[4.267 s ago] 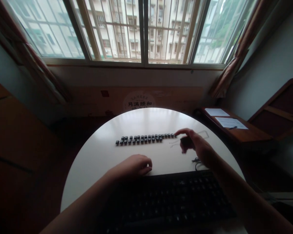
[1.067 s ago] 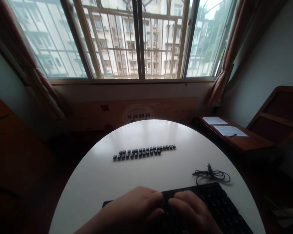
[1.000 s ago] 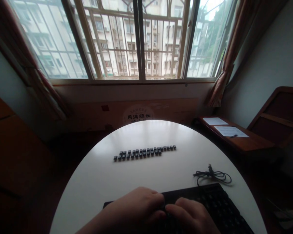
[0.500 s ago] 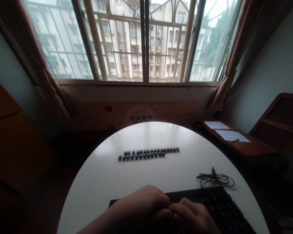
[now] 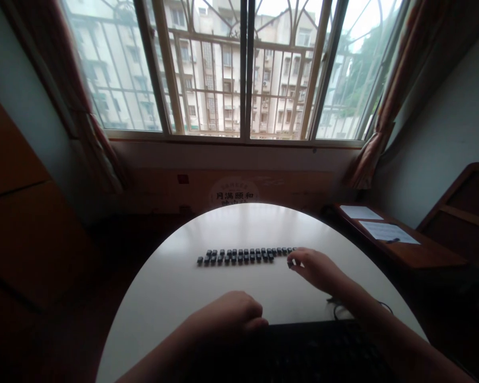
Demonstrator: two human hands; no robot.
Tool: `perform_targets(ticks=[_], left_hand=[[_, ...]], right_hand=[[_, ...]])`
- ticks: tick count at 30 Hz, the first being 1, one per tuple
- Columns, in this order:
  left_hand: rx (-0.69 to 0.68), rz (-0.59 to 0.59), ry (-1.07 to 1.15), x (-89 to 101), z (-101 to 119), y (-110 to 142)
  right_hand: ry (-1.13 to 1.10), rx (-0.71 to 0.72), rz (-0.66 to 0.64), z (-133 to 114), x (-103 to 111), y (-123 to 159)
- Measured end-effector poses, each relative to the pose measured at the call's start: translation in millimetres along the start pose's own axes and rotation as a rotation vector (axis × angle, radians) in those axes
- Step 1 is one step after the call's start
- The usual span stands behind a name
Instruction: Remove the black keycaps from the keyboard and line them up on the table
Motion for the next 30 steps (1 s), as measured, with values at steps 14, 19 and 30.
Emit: perform_targets(ticks=[14, 19, 30], left_hand=[[0.058, -0.058, -0.071, -8.9, -13.0, -0.3], [0.065, -0.064, -0.042, -12.0, -17.3, -2.0], [0.115, -0.085, 0.029, -11.9, -19.8, -4.5]], right_hand=[[-0.166, -0.101, -0.134, 48.1, -48.2, -12.8], [-0.12, -0.106, -0.087, 46.5, -54.7, -15.2], [0.007, -0.105, 0.065, 39.3, -54.9, -16.5]])
Point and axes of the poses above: each hand's wrist, its own y-axis away from the middle knuckle, its own x-axis out of the back of the hand, z = x × y, the point moved 6 cm from there along -y, towards the middle knuckle, and after that the axes turned 5 degrees about z, right-handed, at the moved point
